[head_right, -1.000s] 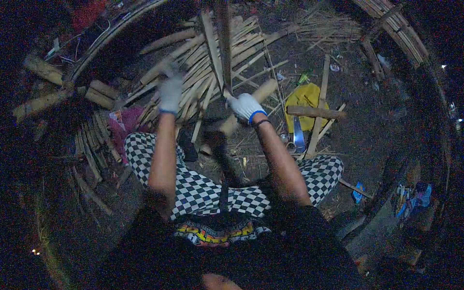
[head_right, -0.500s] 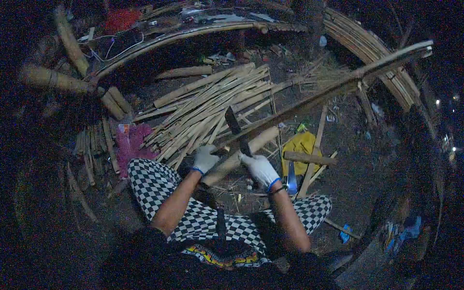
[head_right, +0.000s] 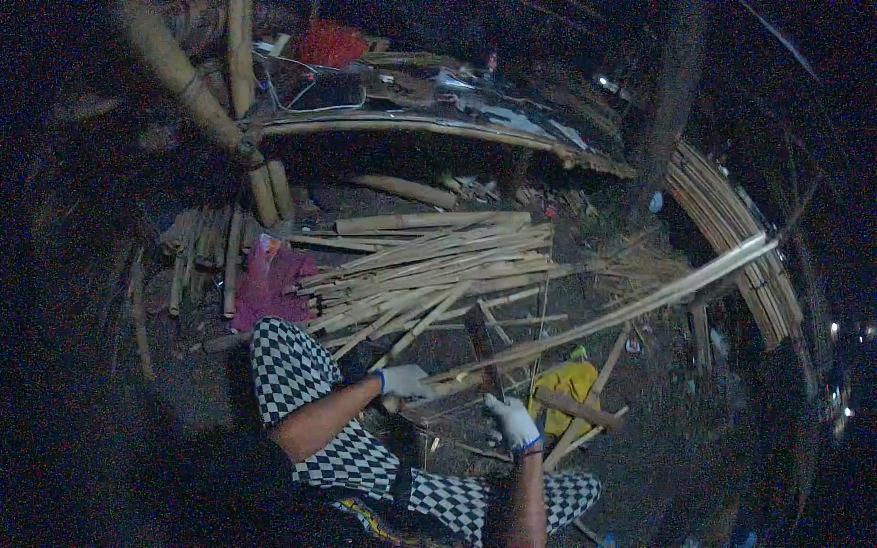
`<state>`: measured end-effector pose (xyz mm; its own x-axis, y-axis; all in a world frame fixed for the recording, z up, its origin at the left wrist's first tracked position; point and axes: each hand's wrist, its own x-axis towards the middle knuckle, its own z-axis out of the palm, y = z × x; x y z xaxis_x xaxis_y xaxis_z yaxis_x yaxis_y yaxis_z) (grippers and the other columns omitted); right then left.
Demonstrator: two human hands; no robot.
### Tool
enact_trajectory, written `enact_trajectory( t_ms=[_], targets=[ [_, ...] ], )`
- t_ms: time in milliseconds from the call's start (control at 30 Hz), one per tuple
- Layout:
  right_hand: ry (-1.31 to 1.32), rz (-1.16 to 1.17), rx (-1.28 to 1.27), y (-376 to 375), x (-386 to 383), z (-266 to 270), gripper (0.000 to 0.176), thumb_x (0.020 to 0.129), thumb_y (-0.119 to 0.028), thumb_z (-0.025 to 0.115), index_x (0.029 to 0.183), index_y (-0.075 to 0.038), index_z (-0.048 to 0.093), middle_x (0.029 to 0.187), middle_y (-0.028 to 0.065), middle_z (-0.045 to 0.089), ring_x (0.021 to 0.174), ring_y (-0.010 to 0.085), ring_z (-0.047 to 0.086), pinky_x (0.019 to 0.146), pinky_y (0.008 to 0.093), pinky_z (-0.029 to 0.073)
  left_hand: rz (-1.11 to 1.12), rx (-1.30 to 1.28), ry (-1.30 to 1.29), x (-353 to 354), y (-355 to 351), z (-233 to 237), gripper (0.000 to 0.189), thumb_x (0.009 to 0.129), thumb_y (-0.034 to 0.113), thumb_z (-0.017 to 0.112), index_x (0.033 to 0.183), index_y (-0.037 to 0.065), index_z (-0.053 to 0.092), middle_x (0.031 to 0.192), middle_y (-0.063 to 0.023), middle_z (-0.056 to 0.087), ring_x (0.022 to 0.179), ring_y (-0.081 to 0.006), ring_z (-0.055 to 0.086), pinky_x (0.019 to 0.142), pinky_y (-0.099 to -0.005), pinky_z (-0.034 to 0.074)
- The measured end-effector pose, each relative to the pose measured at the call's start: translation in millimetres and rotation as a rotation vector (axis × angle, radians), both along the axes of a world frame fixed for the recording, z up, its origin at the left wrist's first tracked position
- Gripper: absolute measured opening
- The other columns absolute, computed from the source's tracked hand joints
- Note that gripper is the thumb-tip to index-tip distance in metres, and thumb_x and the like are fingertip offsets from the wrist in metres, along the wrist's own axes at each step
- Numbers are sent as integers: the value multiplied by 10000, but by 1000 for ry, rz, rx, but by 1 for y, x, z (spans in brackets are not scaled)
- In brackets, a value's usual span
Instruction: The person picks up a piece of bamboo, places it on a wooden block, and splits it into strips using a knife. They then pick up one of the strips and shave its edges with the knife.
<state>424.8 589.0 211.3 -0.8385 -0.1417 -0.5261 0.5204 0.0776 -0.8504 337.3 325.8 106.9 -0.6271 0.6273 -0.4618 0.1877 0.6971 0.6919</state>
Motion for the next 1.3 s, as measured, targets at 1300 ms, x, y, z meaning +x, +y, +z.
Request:
enact_trajectory(
  t_ms=[1300],
  targets=[
    [202,155,148,29,-83,-36,374,883,-348,554,726,-8,556,501,34,485,379,132,479,368,297,395,289,-214,335,-20,58,36,774,709,500,698,1235,-21,472,1063,-212,612,954,-305,616,850,-366,469]
  ],
)
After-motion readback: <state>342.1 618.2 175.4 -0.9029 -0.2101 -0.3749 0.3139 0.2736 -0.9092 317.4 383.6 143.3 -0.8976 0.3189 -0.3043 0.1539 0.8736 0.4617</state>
